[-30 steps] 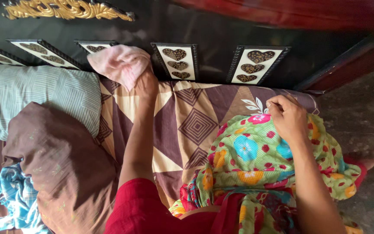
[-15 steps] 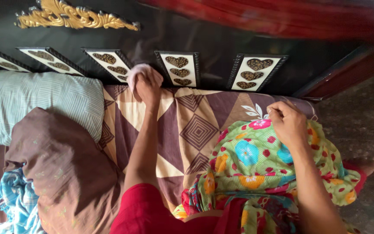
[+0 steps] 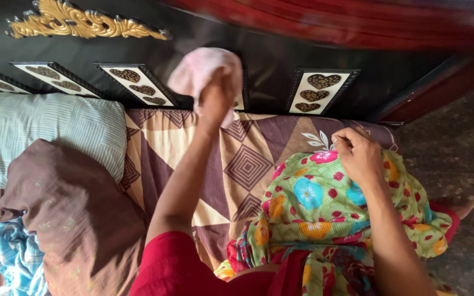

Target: The person wipes the wooden headboard of a bed with a pink cloth. They clean the curved top edge and the black padded section featuring heart-shaped patterns, moving the cloth back and forth to remove dust.

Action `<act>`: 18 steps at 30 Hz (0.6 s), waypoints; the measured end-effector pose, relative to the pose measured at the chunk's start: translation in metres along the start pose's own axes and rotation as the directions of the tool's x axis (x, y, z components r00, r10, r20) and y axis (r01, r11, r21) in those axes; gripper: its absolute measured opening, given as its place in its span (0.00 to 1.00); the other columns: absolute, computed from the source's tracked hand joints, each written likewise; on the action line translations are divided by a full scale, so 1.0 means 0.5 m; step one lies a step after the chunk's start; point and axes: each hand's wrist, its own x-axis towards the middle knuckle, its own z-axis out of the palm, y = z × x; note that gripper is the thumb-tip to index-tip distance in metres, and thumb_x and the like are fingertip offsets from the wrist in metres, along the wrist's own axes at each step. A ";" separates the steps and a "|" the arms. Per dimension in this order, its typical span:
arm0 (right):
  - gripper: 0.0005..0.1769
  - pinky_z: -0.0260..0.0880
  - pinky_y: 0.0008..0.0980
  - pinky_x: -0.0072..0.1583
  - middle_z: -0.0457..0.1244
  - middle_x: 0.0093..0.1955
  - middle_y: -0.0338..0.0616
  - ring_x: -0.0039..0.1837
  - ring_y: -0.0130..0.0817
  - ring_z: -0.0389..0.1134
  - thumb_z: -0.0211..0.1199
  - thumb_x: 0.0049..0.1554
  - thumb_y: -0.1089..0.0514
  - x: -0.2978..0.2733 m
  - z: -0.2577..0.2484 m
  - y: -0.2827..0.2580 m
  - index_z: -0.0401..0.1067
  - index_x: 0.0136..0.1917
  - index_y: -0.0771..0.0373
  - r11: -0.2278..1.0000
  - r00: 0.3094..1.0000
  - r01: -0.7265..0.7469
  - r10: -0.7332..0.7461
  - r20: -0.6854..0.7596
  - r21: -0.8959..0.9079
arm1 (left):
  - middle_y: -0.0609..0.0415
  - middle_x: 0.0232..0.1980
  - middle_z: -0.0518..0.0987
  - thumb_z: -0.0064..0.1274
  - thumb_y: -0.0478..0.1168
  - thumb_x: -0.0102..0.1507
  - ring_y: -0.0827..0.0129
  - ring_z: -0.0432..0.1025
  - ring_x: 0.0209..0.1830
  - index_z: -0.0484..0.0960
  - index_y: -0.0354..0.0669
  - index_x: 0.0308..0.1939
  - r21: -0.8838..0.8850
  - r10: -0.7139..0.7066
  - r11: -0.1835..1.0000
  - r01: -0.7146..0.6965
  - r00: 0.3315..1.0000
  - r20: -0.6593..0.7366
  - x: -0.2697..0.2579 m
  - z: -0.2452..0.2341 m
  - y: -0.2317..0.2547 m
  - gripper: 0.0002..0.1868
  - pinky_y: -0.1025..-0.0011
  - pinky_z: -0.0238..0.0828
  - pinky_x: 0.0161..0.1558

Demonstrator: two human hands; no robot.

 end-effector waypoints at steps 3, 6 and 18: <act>0.05 0.71 0.35 0.44 0.68 0.45 0.46 0.42 0.39 0.72 0.65 0.61 0.59 0.001 0.002 -0.003 0.77 0.49 0.63 1.000 1.000 -0.009 0.009 -0.009 -0.012 | 0.39 0.41 0.81 0.49 0.37 0.71 0.51 0.77 0.40 0.79 0.32 0.54 -0.077 0.004 0.997 0.006 0.991 0.135 -0.039 0.107 0.012 0.12 0.60 0.73 0.44; 0.04 0.71 0.35 0.45 0.68 0.45 0.47 0.43 0.39 0.73 0.64 0.61 0.60 0.000 0.001 0.000 0.77 0.49 0.63 1.000 1.000 0.006 -0.005 -0.009 0.011 | 0.38 0.45 0.80 0.49 0.37 0.70 0.49 0.75 0.44 0.79 0.33 0.56 -0.072 0.050 0.997 -0.036 0.977 0.209 -0.108 0.212 0.028 0.13 0.58 0.71 0.48; 0.04 0.71 0.34 0.44 0.68 0.45 0.46 0.43 0.38 0.73 0.65 0.59 0.63 -0.004 -0.002 0.005 0.76 0.48 0.63 0.999 0.998 0.022 -0.020 -0.057 0.049 | 0.36 0.57 0.76 0.50 0.41 0.68 0.40 0.69 0.58 0.76 0.38 0.61 0.156 0.207 0.962 -0.223 0.972 0.107 -0.328 0.360 -0.013 0.19 0.49 0.62 0.63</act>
